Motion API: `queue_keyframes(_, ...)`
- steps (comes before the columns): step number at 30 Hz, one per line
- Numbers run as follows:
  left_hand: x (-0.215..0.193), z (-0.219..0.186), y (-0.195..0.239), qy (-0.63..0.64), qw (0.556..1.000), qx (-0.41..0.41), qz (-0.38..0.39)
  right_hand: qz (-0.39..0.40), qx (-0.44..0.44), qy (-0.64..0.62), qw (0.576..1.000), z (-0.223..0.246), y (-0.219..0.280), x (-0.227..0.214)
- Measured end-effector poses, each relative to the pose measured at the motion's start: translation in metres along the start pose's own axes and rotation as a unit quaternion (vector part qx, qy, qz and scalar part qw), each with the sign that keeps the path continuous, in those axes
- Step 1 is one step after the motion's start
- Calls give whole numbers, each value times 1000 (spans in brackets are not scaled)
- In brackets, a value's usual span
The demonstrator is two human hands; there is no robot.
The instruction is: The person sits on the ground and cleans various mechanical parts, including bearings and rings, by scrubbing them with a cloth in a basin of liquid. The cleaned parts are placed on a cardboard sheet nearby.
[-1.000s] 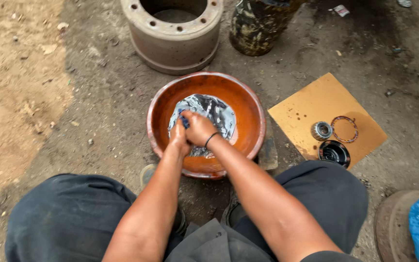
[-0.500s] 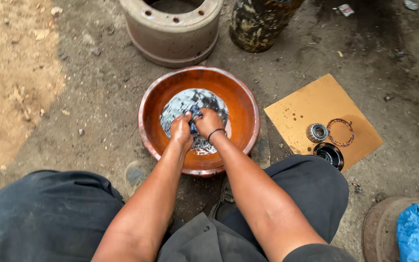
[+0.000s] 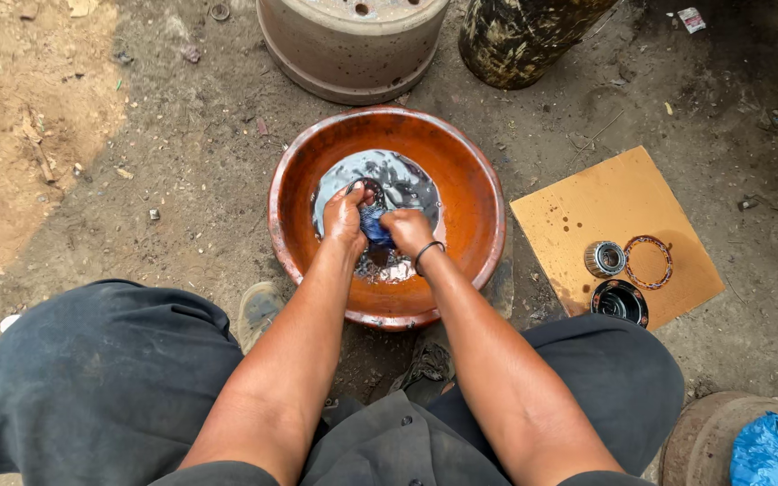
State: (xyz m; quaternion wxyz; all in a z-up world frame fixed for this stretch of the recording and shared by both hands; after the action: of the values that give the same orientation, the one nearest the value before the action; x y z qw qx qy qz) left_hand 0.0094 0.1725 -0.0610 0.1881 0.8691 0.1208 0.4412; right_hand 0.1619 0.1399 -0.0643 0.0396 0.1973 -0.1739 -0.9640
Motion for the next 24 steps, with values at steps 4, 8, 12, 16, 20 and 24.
queue_keyframes(4, -20, -12, 6, -43, 995, -69, -53, -5, 140, -256, 956, -20, 14, -18)
queue_keyframes(8, -21, -13, 12, 25, 987, -158, -22, 1, 135, -372, 918, 5, 24, -33)
queue_keyframes(12, -16, -3, 19, 56, 977, -199, 55, -5, 98, -358, 929, 24, 22, -29)
queue_keyframes(16, -15, 3, 26, -37, 971, -227, 69, 17, 3, -221, 975, 56, 18, -3)
queue_keyframes(20, -6, 13, 32, 28, 959, -280, 31, -139, -209, 118, 961, 116, 42, 5)
queue_keyframes(24, -7, 23, 32, 37, 974, -222, -14, -164, -147, 245, 944, 122, 55, 10)
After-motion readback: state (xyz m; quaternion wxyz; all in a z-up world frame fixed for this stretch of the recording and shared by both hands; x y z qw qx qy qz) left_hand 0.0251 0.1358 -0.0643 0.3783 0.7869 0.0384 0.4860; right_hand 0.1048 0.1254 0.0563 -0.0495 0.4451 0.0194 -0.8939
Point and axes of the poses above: each hand's wrist, its own y-axis away from the middle knuckle, its own x-axis out of the palm, z = x × y, the point moved 9 cm from there along -y, towards the middle knuckle, and after that the axes turned 8 degrees about y, right-handed, at the moved point
